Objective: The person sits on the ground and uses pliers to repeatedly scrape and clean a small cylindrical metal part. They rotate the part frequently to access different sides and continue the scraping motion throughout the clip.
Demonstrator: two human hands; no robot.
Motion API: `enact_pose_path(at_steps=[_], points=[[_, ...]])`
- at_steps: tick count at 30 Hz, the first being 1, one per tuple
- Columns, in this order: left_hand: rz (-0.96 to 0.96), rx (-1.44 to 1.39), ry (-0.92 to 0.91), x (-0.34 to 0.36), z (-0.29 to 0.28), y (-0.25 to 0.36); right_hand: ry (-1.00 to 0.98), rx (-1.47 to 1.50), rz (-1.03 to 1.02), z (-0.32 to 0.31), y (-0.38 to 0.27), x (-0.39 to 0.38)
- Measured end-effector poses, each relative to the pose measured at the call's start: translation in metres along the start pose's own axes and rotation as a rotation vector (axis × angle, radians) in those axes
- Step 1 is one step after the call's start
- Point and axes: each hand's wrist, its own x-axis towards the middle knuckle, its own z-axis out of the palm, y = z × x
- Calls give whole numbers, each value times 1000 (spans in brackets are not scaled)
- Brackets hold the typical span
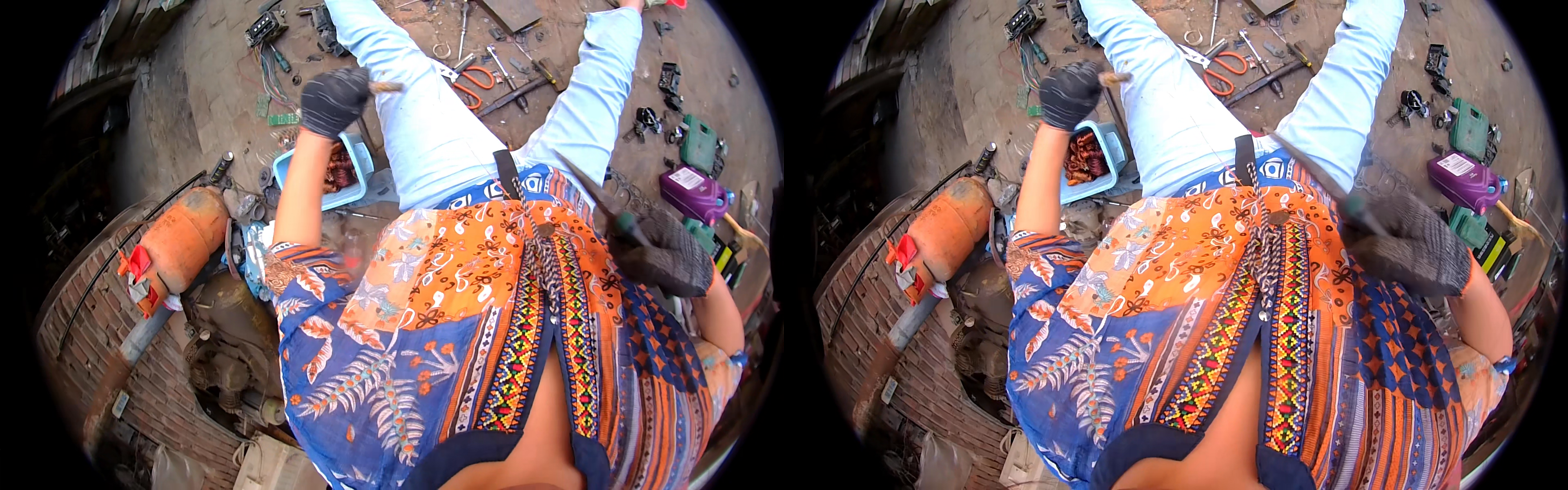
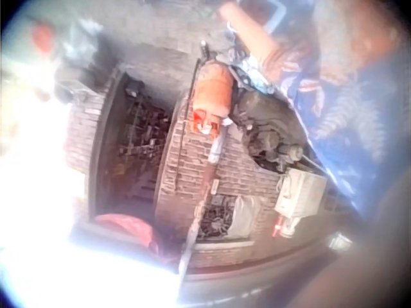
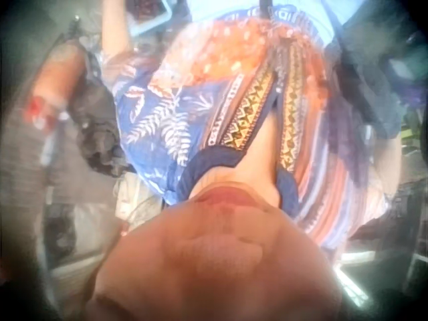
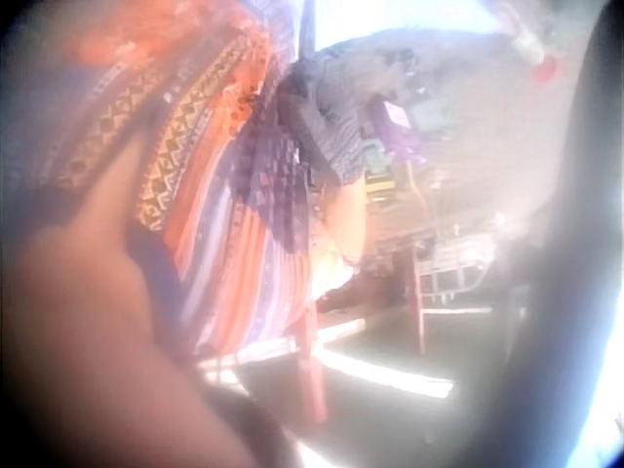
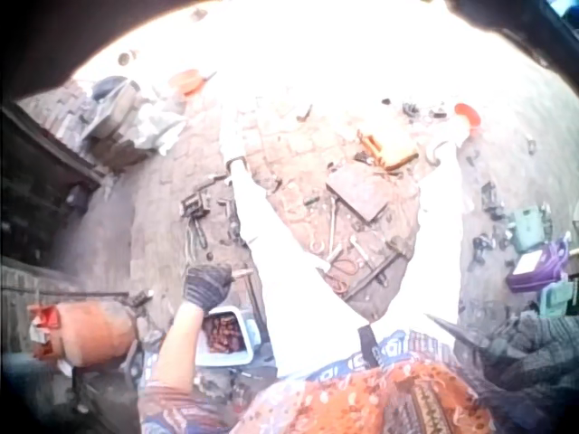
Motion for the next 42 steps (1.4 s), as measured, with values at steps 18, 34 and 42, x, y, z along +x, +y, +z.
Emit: enact_pose_path(at_steps=[18,34,42], points=[[151,119,-67,23,-82,29,227,-498,-834,15,-15,64],[435,169,6,46,-112,65,258,-758,-945,12,-9,79],[643,200,167,55,-109,70,202,-702,-997,15,-15,85]])
